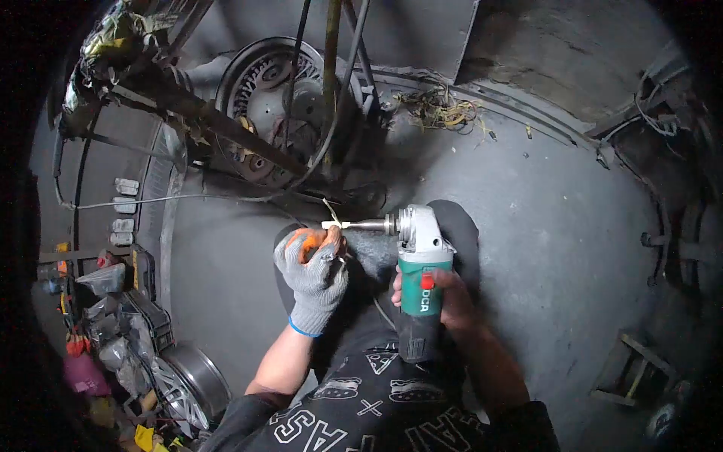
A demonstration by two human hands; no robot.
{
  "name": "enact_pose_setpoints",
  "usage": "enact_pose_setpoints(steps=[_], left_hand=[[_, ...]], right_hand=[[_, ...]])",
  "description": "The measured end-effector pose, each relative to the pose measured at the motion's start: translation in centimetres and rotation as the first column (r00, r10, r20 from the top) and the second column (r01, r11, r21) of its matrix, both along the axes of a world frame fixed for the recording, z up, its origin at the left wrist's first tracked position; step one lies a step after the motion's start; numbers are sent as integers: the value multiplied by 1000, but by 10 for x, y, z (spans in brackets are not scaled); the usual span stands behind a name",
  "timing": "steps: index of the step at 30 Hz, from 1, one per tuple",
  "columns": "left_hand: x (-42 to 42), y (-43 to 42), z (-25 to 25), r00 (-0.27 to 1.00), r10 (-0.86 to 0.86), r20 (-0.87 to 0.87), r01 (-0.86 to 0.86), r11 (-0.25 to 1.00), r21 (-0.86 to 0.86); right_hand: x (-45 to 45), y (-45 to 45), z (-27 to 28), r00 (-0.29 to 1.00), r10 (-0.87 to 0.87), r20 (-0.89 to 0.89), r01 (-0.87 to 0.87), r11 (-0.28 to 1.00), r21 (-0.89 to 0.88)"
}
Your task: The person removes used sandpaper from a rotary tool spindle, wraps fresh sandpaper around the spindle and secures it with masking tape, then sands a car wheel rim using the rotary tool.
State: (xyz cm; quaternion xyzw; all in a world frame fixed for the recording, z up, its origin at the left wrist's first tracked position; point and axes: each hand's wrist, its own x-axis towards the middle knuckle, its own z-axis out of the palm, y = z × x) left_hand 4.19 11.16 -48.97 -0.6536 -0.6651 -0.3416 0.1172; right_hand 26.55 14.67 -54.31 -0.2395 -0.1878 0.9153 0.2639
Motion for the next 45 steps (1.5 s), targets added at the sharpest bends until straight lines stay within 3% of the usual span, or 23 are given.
enact_pose_setpoints(steps=[3,5,6,7,8,11,15,18,20,24,25,26,28,31,33,34,35,37,38,39,40,41,45], left_hand=[[5,-3,-13,987,59,152,-61,998,4],[14,-15,-24,803,101,587,-10,988,-157],[16,-18,-39,590,170,789,58,966,-252],[18,-16,-53,-54,204,977,138,971,-195],[14,-16,-64,-141,211,967,134,972,-193],[-4,-9,-63,-30,119,992,234,966,-109],[-20,-1,-34,215,283,935,355,869,-345],[-14,-8,-60,40,368,929,403,845,-352],[-1,-19,-86,-605,313,732,375,923,-85],[32,-9,-16,-408,343,846,317,922,-221],[29,-15,-22,-425,303,853,305,935,-180],[25,-24,-33,-441,258,859,294,947,-134],[9,-59,-50,-300,255,919,270,947,-175],[-8,-82,-32,-625,189,758,137,982,-132],[-35,-113,-59,-870,-24,492,-95,988,-120],[-25,-97,-25,-712,140,688,212,977,21],[-30,-100,-22,-725,85,684,207,973,99],[-46,-128,-33,-712,-1,702,201,958,205],[-56,-149,-51,-687,-32,726,207,949,238],[-60,-167,-64,-673,-61,738,208,941,267],[-60,-188,-77,-662,-94,744,210,929,303],[-60,-202,-85,-658,-103,746,212,925,315],[-63,-216,-96,-666,-38,745,173,964,204]], right_hand=[[-3,-2,-6,999,-26,-42,26,1000,-15],[-7,1,0,996,-69,-51,69,998,-5],[-8,6,1,991,-115,-63,115,993,4],[-7,9,-2,985,-128,-116,131,991,21],[-6,10,-1,985,-130,-112,134,991,21],[1,13,18,997,-68,43,65,995,74],[-1,8,9,996,-91,19,90,995,54],[-1,-1,-4,972,-211,102,213,977,-9],[-12,-9,-13,914,-341,221,342,939,34],[-44,-27,2,812,-523,258,407,825,392],[-45,-28,17,905,-352,240,236,884,404],[-44,-36,5,859,-356,369,51,775,630],[-53,-28,28,705,-577,413,-429,118,896],[-55,-27,51,767,-382,516,-564,-17,826],[-57,-6,38,884,-127,449,-435,123,892],[-57,20,31,897,58,438,-438,244,865],[-62,49,16,838,-156,522,-470,280,837],[-86,119,-44,472,-500,726,-629,385,675],[-98,151,-66,387,-519,762,-445,619,647],[-112,178,-124,196,-625,756,-439,634,637],[-122,193,-180,177,-680,711,-336,638,693],[-135,205,-235,34,-492,870,-418,783,460],[-183,206,-334,108,-629,770,-696,505,510]])
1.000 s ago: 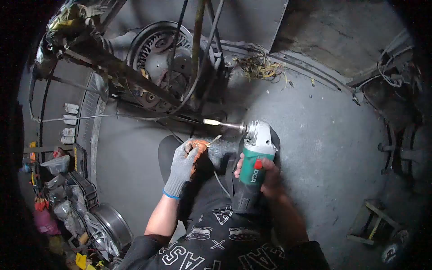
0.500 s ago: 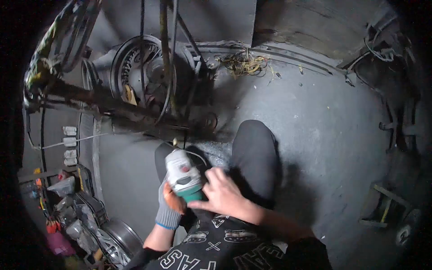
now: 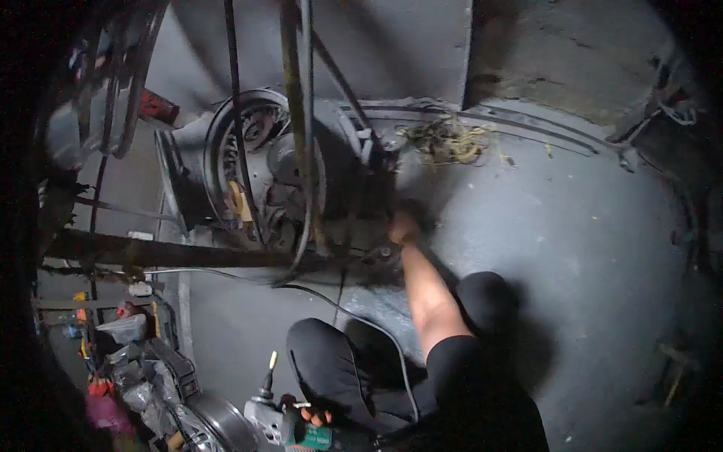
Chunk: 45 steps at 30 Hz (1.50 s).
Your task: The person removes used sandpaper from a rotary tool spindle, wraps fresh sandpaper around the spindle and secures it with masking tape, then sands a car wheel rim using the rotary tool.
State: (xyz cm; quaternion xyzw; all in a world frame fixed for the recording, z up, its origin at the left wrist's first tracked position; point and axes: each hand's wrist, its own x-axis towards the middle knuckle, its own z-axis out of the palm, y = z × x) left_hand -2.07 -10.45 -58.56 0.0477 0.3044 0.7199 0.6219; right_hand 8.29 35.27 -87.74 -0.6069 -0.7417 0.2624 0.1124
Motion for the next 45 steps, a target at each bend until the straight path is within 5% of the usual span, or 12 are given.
enact_pose_setpoints(steps=[9,11,16,21,25,30,32,34,37,38,41,45], left_hand=[[-5,20,-4,999,49,-2,-49,992,-120],[-6,31,2,998,59,-3,-59,994,-87],[-5,60,37,998,65,-17,-66,996,-53],[-15,76,67,991,125,-54,-132,974,-183],[-4,102,100,928,110,356,-43,980,-193],[-19,95,84,972,-195,-132,142,931,-335],[-20,103,108,441,-529,-725,187,844,-502],[-21,104,119,236,-574,-784,236,817,-527],[-16,107,126,644,-305,-702,-68,891,-449],[-23,101,117,161,-375,-913,-89,916,-392],[-25,103,124,-234,-321,-918,-77,947,-312],[-33,101,100,-383,-268,-884,-61,962,-265]], right_hand=[[11,9,-6,992,-88,-94,101,984,147],[21,15,51,625,-528,-576,272,838,-473],[56,-29,239,-12,-462,-887,-127,880,-457],[64,-154,379,211,539,-816,-708,659,253],[48,-195,377,261,462,-847,-778,621,99],[40,-207,357,190,229,-955,-889,453,-68],[35,-217,361,208,294,-933,-849,528,-23],[30,-226,364,186,376,-908,-808,584,76],[21,-233,370,166,499,-851,-721,650,240],[19,-235,369,173,569,-804,-687,655,315],[14,-239,371,171,671,-721,-603,650,462],[15,-241,372,249,710,-658,-535,667,518]])
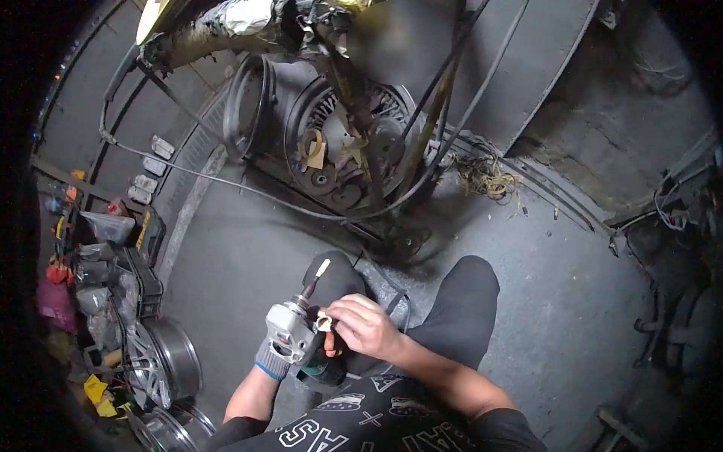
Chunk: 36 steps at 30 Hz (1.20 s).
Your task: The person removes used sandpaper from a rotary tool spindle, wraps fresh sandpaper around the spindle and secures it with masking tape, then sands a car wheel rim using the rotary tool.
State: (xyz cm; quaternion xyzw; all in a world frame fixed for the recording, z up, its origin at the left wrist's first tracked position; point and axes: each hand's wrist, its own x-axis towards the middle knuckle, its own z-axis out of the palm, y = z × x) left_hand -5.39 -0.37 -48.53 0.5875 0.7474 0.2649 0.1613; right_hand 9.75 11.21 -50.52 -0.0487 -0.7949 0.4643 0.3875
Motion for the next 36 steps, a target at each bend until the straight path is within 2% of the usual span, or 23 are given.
enact_pose_setpoints(steps=[1,2,3,6,8,10,11,12,13,15,18,20,22,24,26,27,28,29,30,32,33,34,36], left_hand=[[-4,-5,-22,769,7,640,45,997,-65],[-7,-8,-38,180,60,982,124,989,-83],[-9,-13,-52,-491,140,859,204,978,-43],[-4,-9,-37,-613,127,780,167,985,-29],[-5,-13,-38,-592,114,798,111,992,-59],[0,-12,-22,-480,11,877,12,1000,-6],[8,-11,-4,-386,-1,922,-134,989,-55],[6,-13,-6,-480,-29,877,-130,991,-39],[8,-17,-13,-423,-14,906,-186,980,-72],[4,-23,-19,-337,58,940,-165,979,-120],[12,-22,-27,-375,-27,927,-248,966,-72],[14,-23,-28,-374,-97,922,-289,957,-17],[7,-32,-33,-331,-114,937,-281,960,18],[-2,-35,-20,-63,-66,996,-318,947,43],[-20,-57,-35,-45,163,986,-292,941,-169],[-10,-37,11,-245,195,950,-247,935,-256],[1,-7,59,-430,230,873,-191,922,-337],[0,10,64,396,132,909,-55,991,-120],[0,4,68,931,-121,345,180,973,-145],[16,5,50,937,-77,342,163,960,-228],[25,4,42,959,-83,270,169,934,-314],[31,3,32,974,-107,200,179,902,-393],[45,-13,10,986,-134,99,162,916,-366]], right_hand=[[3,1,2,999,-51,-1,51,998,-21],[6,3,4,995,-104,3,104,994,-41],[11,3,2,984,-176,27,178,980,-90],[23,25,30,967,-168,192,183,981,-64],[38,42,35,936,-54,348,73,997,-40],[59,71,38,762,-20,647,63,997,-44],[67,90,38,683,-103,723,118,993,30],[73,114,36,593,-188,783,166,980,110],[78,145,27,498,-295,815,202,954,222],[84,221,-2,532,-459,712,323,887,330],[87,313,-33,468,-622,628,543,763,351],[87,336,-36,465,-782,414,675,616,407],[84,322,-30,445,-811,381,766,565,306],[71,268,-10,729,-566,383,680,660,-319],[50,205,-4,825,-352,442,518,784,-342],[43,176,-2,834,-175,524,412,829,-378],[31,140,18,824,29,565,353,754,-554],[24,109,17,877,185,444,202,695,-690],[13,72,7,889,372,268,17,557,-830],[7,47,2,886,435,162,-54,443,-895],[5,38,1,882,409,234,-20,527,-850],[5,34,-4,884,414,219,-25,508,-861],[9,27,-18,787,456,415,148,514,-845]])
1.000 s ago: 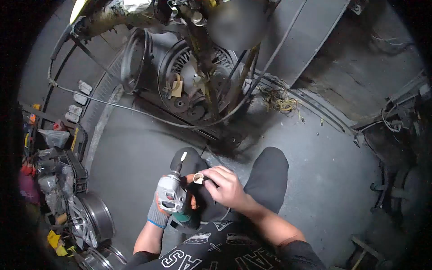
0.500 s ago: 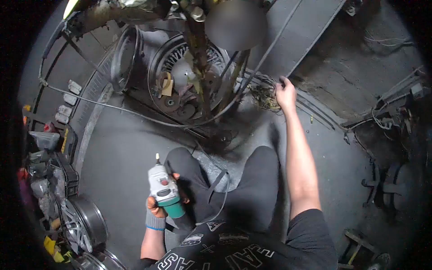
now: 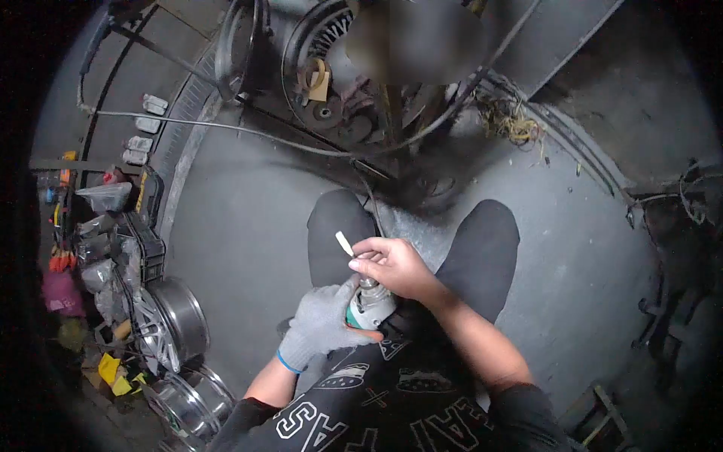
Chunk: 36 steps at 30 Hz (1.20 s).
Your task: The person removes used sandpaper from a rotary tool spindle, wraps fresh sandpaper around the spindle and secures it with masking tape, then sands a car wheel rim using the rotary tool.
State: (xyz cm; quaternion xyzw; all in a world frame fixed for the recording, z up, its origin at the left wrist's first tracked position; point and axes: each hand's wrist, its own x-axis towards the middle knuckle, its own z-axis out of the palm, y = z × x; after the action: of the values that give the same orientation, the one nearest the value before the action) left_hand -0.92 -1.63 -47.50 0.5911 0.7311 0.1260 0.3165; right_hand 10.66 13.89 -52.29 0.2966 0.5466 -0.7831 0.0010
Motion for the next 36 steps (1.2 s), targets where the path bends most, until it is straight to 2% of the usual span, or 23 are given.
enact_pose_setpoints(steps=[2,4,6,7,8,9,10,12,14,17,18,19,20,23,24,26,28,29,30,32,33,34,36], left_hand=[[9,-9,-8,999,-37,-40,36,999,-23],[12,-16,-11,999,-11,-53,7,997,-77],[7,-23,-11,996,25,-91,-14,993,117],[3,-21,-7,995,95,11,-96,989,113],[0,-25,-17,970,207,130,-232,946,225],[-3,-25,-15,869,393,300,-436,895,91],[-4,-22,-10,704,563,433,-595,800,-74],[-9,-8,0,478,616,627,-699,699,-153],[-17,-2,-16,530,515,674,-670,742,-41],[-26,8,-6,609,459,647,-564,824,-55],[-25,11,0,574,538,617,-561,808,-183],[-25,13,3,542,610,577,-550,777,-305],[-24,13,0,543,610,577,-549,778,-306],[-21,14,-17,525,578,625,-562,787,-255],[-20,15,-21,526,519,674,-577,800,-165],[-22,16,-22,529,453,718,-589,805,-74],[-28,18,-8,393,584,711,-551,768,-327],[-28,17,-13,391,586,710,-550,767,-330],[-30,15,-22,409,565,717,-564,774,-288],[-30,11,-33,430,543,721,-576,780,-244],[-30,11,-36,383,549,743,-597,761,-254],[-30,13,-37,336,551,763,-615,743,-266],[-29,16,-32,335,547,767,-622,740,-256]], right_hand=[[5,-9,-9,1000,-21,12,21,1000,1],[11,-13,-14,993,90,-75,-98,989,-109],[11,-17,-18,991,124,-49,-127,990,-66],[10,-17,-14,997,76,-27,-76,997,-5],[8,-19,-12,1000,26,-8,-25,998,59],[8,-19,-13,999,29,-16,-27,993,113],[9,-19,-13,1000,26,-15,-25,994,104],[10,-20,-12,997,63,-54,-57,993,108],[8,-25,-8,998,44,-49,-38,993,111],[4,-30,-3,997,-2,-72,28,933,360],[5,-32,-4,997,-1,-71,26,934,356],[6,-33,-5,997,0,-71,32,894,447],[6,-33,-6,998,-1,-70,38,844,535],[9,-36,-4,996,-48,-79,83,837,541],[10,-38,-5,996,-51,-76,84,835,543],[11,-41,-10,977,-53,-205,176,742,647],[11,-39,-14,978,-35,-207,164,739,653],[11,-38,-16,977,-13,-212,152,737,659],[11,-36,-18,978,-11,-210,150,739,657],[10,-30,-24,983,19,-182,81,845,528],[10,-23,-18,994,73,-76,-35,907,421],[9,-22,-22,995,67,-78,-28,907,421],[10,-23,-34,994,92,-60,-91,996,19]])
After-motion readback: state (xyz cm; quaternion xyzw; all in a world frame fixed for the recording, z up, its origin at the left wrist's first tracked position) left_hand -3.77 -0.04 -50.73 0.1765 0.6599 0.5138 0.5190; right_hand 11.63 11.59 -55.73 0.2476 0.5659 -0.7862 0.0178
